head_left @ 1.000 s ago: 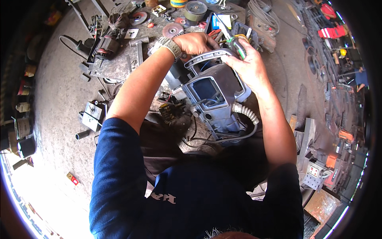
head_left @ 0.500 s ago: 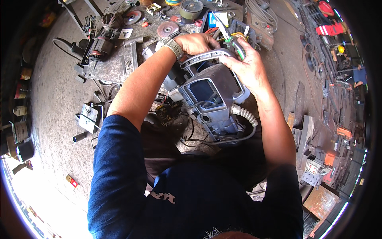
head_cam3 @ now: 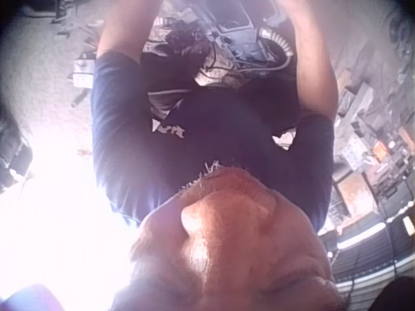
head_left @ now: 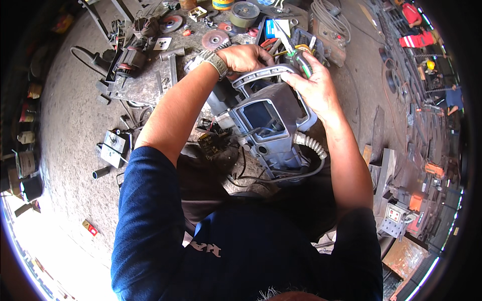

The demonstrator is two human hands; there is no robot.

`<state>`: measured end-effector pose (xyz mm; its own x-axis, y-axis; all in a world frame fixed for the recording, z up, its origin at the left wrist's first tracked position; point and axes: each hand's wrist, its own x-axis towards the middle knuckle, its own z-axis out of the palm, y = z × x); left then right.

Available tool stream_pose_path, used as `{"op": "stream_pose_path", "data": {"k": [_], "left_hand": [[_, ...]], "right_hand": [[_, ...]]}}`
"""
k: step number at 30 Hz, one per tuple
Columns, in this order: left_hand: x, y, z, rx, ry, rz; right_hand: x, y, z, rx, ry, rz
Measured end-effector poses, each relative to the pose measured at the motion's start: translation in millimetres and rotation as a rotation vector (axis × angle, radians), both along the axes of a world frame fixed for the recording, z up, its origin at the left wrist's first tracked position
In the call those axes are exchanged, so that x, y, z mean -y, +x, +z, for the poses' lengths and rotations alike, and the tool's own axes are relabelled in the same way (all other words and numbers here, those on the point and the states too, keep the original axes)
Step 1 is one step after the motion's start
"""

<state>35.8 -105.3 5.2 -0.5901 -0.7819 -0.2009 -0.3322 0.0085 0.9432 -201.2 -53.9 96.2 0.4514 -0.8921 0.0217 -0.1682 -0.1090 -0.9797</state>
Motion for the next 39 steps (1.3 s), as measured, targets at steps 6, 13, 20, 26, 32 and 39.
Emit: {"op": "stream_pose_path", "data": {"k": [6,13,20,26,32,39], "left_hand": [[-1.9,-2.1,-2.6,-0.391,0.024,0.233],[-4.8,2.3,11.0,-0.576,0.333,0.401],[9.4,25.2,6.5,0.181,-0.273,0.623],[12.4,97.5,-3.9,0.838,-0.603,0.750],[-11.1,122.1,-11.9,0.889,-0.579,0.840],[-57.1,76.6,54.2,0.452,-0.649,0.883]], "right_hand": [[-5.1,3.7,7.5,0.023,0.011,0.022],[-4.0,1.6,8.2,-0.013,0.027,0.017],[-2.9,2.6,5.3,-0.005,0.009,0.030],[-2.5,1.7,6.1,-0.031,-0.033,0.038],[-1.8,-0.3,4.3,-0.082,-0.019,0.043],[3.9,-0.9,-4.4,-0.128,-0.097,-0.010]]}}
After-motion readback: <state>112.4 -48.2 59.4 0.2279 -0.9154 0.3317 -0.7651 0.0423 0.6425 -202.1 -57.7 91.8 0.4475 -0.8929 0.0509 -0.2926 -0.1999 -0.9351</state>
